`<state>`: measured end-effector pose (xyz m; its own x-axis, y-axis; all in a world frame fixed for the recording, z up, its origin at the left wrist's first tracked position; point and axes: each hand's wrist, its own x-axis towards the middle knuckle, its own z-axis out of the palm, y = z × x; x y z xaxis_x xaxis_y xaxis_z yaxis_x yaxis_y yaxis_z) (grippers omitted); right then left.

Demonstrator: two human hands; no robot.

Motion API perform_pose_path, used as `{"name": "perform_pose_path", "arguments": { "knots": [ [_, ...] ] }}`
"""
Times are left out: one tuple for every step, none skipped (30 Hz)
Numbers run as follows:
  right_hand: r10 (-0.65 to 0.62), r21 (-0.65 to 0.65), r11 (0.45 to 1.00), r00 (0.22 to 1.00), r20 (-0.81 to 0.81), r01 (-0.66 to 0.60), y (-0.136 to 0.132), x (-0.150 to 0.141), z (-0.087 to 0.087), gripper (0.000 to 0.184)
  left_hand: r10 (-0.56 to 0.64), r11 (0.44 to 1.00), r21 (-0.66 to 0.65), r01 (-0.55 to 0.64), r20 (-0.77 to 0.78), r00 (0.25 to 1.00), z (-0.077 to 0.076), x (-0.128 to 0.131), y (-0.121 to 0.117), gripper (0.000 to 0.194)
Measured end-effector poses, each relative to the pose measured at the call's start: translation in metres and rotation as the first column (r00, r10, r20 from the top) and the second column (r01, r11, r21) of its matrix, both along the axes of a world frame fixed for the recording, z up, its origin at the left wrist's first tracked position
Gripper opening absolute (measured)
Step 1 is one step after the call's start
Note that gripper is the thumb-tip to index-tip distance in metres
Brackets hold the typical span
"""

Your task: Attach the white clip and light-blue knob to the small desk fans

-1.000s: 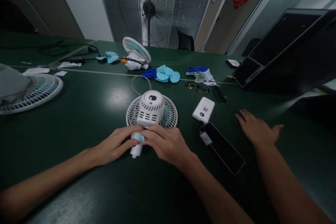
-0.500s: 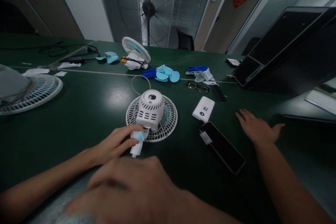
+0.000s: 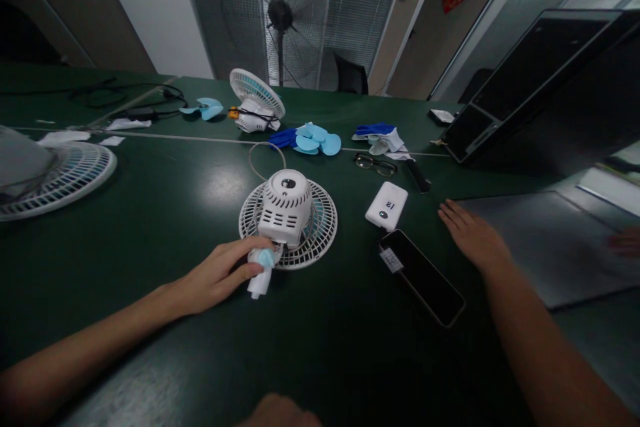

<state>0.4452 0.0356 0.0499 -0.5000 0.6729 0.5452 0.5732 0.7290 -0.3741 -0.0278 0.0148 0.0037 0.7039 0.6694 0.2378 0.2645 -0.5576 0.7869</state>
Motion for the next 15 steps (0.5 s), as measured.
{"name": "perform_pose_path", "arguments": {
  "knots": [
    [-0.017, 0.034, 0.999, 1.000, -0.018, 0.017, 0.005, 0.017, -0.004, 0.029, 0.001, 1.000, -0.002, -0.001, 0.001, 1.000, 0.000, 0.000, 0.000, 0.032],
    [-0.018, 0.099, 0.995, 1.000, -0.022, 0.020, 0.008, 0.028, -0.009, 0.029, 0.002, 1.000, -0.002, -0.002, 0.001, 1.000, 0.000, 0.000, 0.000, 0.032],
    [-0.052, 0.162, 0.985, 0.997, -0.054, 0.060, 0.010, 0.034, -0.014, 0.029, 0.002, 1.000, -0.001, -0.002, 0.003, 1.000, 0.000, 0.000, 0.000, 0.032],
    [-0.073, 0.210, 0.973, 0.992, -0.099, 0.093, 0.010, 0.036, -0.019, 0.028, 0.002, 1.000, -0.003, -0.002, 0.002, 1.000, 0.000, 0.000, 0.000, 0.032],
    [-0.048, 0.217, 0.974, 0.994, -0.096, 0.068, 0.009, 0.034, -0.022, 0.026, -0.001, 1.000, -0.006, 0.001, 0.003, 1.000, 0.000, 0.000, -0.001, 0.031],
    [-0.058, 0.219, 0.972, 0.990, -0.125, 0.084, 0.008, 0.029, -0.025, 0.024, -0.005, 1.000, -0.009, 0.005, 0.004, 1.000, 0.001, 0.000, -0.001, 0.031],
    [-0.074, 0.189, 0.977, 0.991, -0.108, 0.093, 0.006, 0.025, -0.026, 0.024, -0.010, 1.000, -0.011, 0.010, 0.008, 1.000, 0.001, 0.000, -0.001, 0.031],
    [-0.079, 0.213, 0.971, 0.989, -0.126, 0.105, 0.004, 0.021, -0.026, 0.025, -0.013, 1.000, -0.013, 0.013, 0.012, 1.000, 0.002, 0.000, -0.001, 0.031],
    [-0.098, 0.206, 0.971, 0.988, -0.120, 0.121, 0.003, 0.019, -0.027, 0.026, -0.013, 1.000, -0.015, 0.014, 0.014, 1.000, 0.002, 0.000, -0.001, 0.031],
    [-0.115, 0.181, 0.975, 0.989, -0.096, 0.131, 0.003, 0.019, -0.026, 0.028, -0.014, 1.000, -0.016, 0.014, 0.013, 1.000, 0.002, 0.000, -0.001, 0.031],
    [-0.120, 0.182, 0.974, 0.989, -0.090, 0.135, 0.004, 0.022, -0.026, 0.031, -0.014, 1.000, -0.017, 0.014, 0.012, 1.000, 0.003, 0.000, -0.001, 0.031],
    [-0.110, 0.181, 0.976, 0.991, -0.073, 0.122, 0.006, 0.026, -0.025, 0.033, -0.012, 1.000, -0.017, 0.012, 0.007, 1.000, 0.003, 0.000, -0.001, 0.031],
    [-0.092, 0.185, 0.978, 0.994, -0.057, 0.101, 0.008, 0.030, -0.023, 0.035, -0.011, 1.000, -0.017, 0.011, 0.003, 1.000, 0.002, 0.000, -0.001, 0.031],
    [-0.063, 0.197, 0.978, 0.997, -0.045, 0.071, 0.011, 0.032, -0.020, 0.037, -0.009, 1.000, -0.017, 0.009, 0.000, 1.000, 0.002, 0.000, -0.001, 0.031],
    [-0.021, 0.212, 0.977, 0.999, -0.029, 0.027, 0.012, 0.028, -0.016, 0.037, -0.007, 1.000, -0.015, 0.007, -0.003, 1.000, 0.002, 0.000, -0.001, 0.031]
  ]
}}
